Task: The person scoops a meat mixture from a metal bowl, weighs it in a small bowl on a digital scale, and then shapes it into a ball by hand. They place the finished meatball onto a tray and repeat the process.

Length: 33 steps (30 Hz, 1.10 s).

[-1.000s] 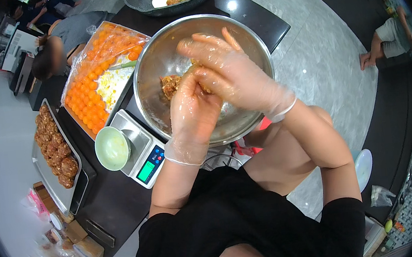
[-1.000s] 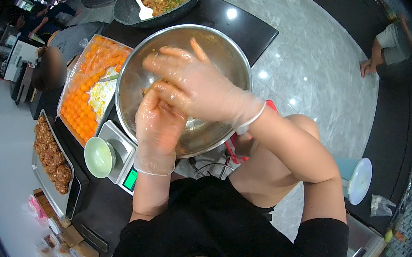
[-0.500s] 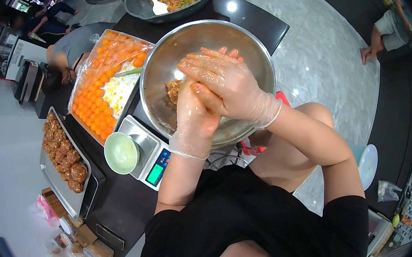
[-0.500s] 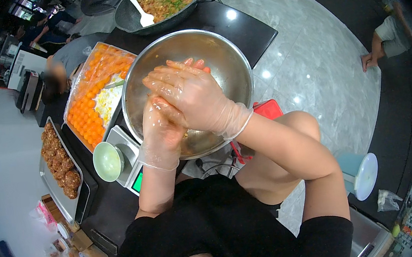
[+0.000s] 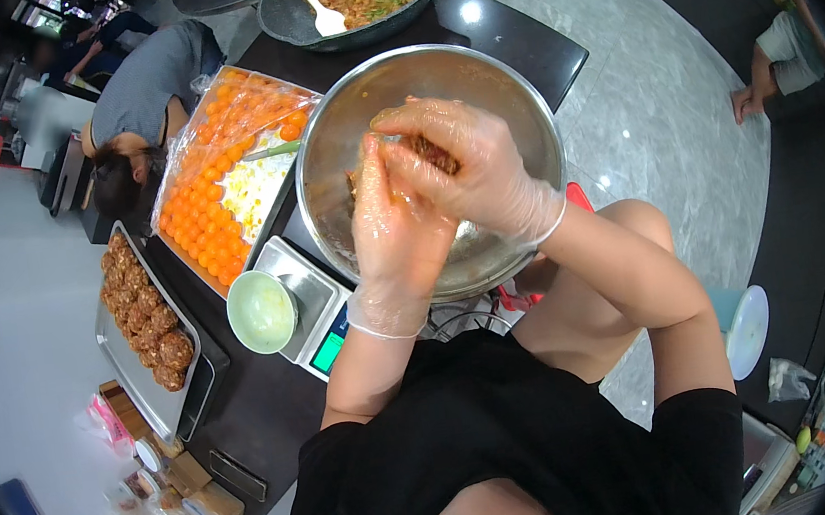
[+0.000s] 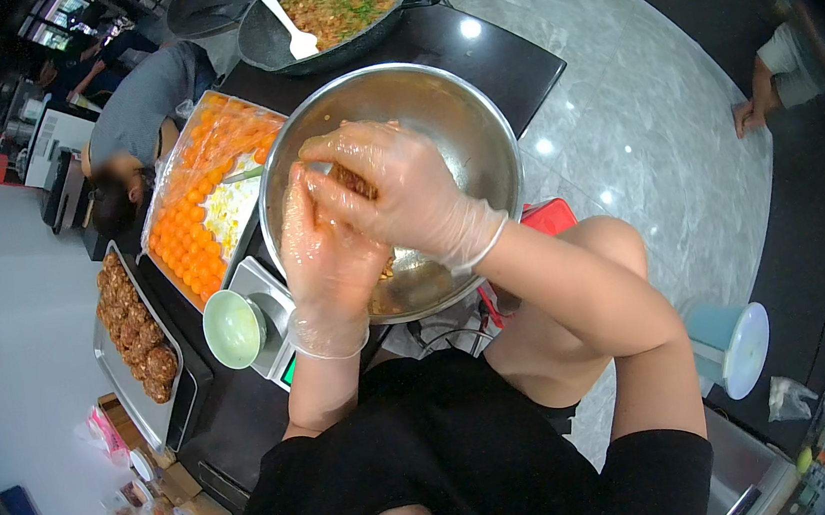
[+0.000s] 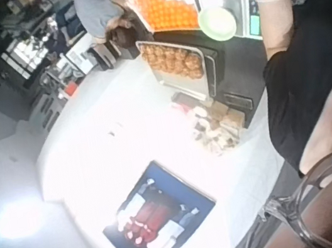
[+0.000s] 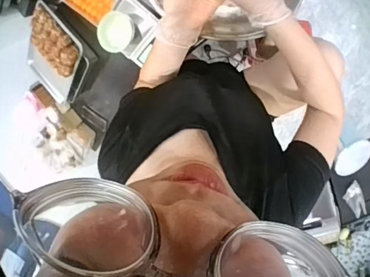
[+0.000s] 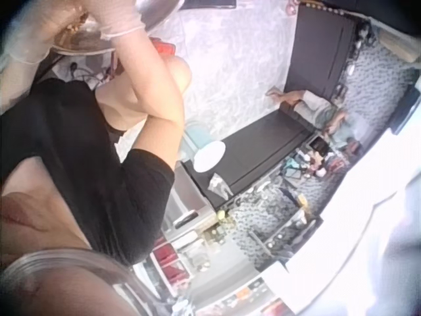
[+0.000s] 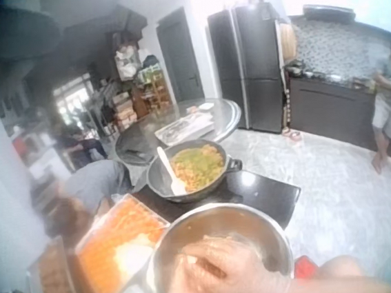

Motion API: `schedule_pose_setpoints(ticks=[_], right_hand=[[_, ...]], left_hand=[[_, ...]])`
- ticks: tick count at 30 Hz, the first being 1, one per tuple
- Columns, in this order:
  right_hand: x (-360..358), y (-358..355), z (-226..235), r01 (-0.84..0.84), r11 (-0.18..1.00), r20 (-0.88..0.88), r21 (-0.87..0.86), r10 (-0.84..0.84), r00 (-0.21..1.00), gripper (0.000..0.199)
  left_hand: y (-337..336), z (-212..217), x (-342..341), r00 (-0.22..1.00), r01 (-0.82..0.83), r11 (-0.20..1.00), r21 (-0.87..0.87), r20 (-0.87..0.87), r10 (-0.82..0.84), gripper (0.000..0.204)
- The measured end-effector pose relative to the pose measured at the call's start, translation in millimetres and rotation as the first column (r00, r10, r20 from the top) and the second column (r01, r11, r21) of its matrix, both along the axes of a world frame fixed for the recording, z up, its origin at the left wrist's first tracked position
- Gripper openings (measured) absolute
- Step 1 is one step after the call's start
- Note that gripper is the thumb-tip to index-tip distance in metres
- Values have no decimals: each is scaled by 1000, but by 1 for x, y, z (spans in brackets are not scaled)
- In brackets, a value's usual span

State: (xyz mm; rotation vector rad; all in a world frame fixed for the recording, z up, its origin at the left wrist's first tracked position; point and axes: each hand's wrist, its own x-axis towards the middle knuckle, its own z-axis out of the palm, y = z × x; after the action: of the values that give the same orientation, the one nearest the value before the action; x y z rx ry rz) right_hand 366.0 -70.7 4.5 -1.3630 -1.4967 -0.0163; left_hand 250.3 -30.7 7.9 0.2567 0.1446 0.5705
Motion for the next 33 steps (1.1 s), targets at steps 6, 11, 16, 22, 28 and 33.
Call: schedule_pose_setpoints(ticks=[6, 11, 16, 22, 28, 33], right_hand=[[-9, 1, 8, -32, 999, 106, -26, 34, 994, 38], [-2, 5, 0, 23, 999, 383, -39, -7, 924, 38], [5, 7, 19, -178, 981, -441, -72, 129, 888, 43], [-19, 9, 8, 4, 1000, 65, -10, -3, 998, 27], [-31, 9, 7, 79, 997, 141, -8, -77, 987, 36], [-17, 5, 0, 119, 976, 276, -184, -64, 959, 46]], left_hand=[[14, -9, -3, 984, 31, 998, 56, -177, -21, 45], [7, 6, -5, 928, -45, 978, 203, -353, 116, 46], [19, -1, -13, 974, -38, 991, 126, -219, 66, 58], [14, 10, -14, 999, 33, 999, 8, 40, -33, 62], [17, -5, -7, 977, 59, 988, 146, -213, -26, 48], [14, -6, -14, 911, -43, 977, 207, -393, 123, 39]])
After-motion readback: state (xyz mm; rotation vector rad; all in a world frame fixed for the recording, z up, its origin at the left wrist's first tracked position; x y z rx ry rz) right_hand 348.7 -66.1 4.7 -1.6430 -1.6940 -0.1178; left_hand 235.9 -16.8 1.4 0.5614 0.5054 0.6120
